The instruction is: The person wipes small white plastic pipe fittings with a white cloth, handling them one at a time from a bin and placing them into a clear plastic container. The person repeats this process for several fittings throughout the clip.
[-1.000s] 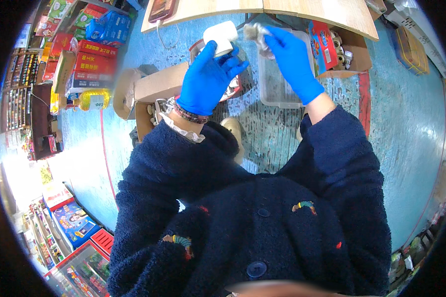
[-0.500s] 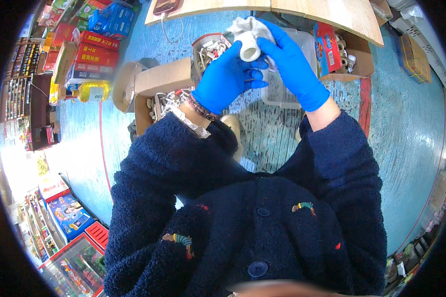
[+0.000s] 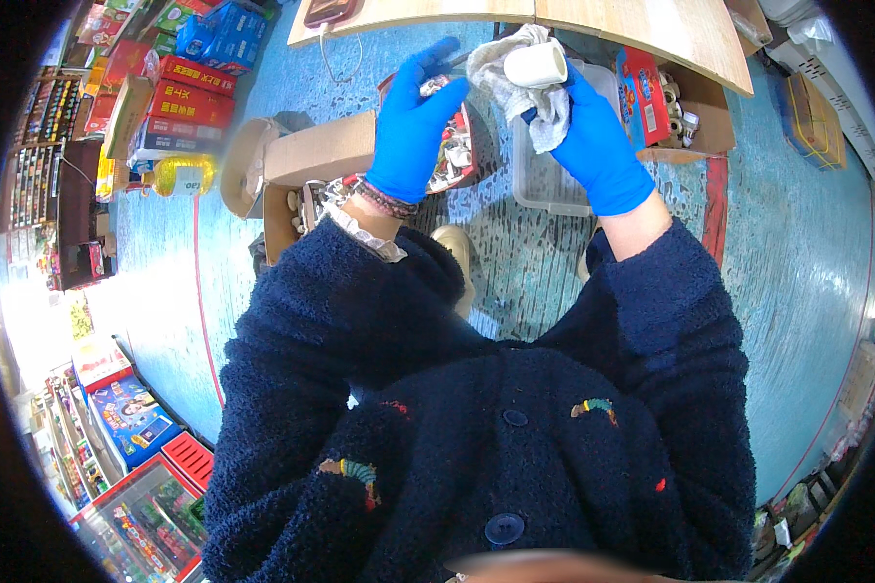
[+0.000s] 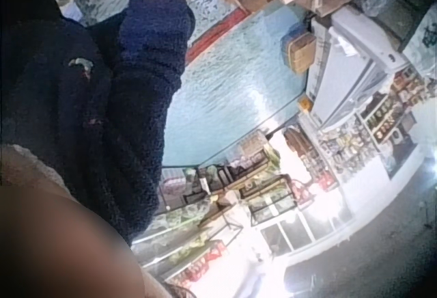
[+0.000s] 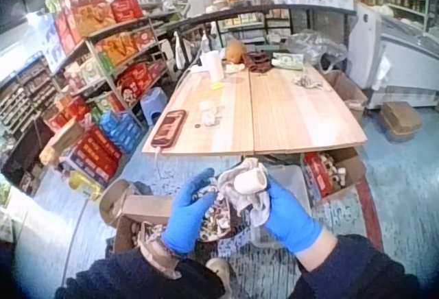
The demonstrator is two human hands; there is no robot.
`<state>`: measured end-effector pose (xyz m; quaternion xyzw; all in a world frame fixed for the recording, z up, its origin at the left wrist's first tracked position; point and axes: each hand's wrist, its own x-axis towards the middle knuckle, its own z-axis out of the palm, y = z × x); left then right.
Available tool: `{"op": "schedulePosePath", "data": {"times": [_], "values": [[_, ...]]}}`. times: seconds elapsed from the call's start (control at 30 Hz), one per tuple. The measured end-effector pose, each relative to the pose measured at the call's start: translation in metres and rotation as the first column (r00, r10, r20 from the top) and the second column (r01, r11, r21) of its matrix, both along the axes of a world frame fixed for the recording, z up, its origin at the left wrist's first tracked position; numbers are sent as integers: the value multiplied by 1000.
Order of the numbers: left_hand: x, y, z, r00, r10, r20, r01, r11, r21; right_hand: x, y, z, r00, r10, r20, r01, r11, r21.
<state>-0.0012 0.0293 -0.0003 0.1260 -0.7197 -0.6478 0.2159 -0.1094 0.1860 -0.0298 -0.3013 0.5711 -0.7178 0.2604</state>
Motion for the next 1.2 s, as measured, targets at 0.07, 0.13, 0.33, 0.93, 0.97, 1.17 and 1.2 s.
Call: {"op": "schedulePosePath", "data": {"times": [0.07, 0.13, 0.33, 0.93, 0.97, 1.17, 1.2], "values": [[0, 2, 5, 994, 65, -93, -82, 980, -182, 2, -3, -2, 963, 53, 263, -21, 992, -124], [0, 6, 7, 993, 38, -109, -81, 906, -415, 7, -3, -1, 994, 12, 107, -8, 999, -35], [-2, 15, 6, 996, 7, -84, -59, 768, -638, 21, -9, 12, 855, 44, 517, -29, 999, -35], [0, 13, 2, 996, -69, -62, 19, 808, -589, 14, -8, 10, 835, -39, 549, 26, 999, 31], [1, 12, 3, 996, -62, -63, 17, 831, -556, 10, -8, 13, 882, -95, 462, 75, 995, 62], [6, 11, 11, 997, -6, 77, 40, 895, -443, -1, -1, 30, 953, -273, -134, 269, 962, -47], [6, 12, 12, 993, 16, 114, 44, 861, -506, 2, -1, 32, 885, -225, -408, 218, 974, -64]]}}
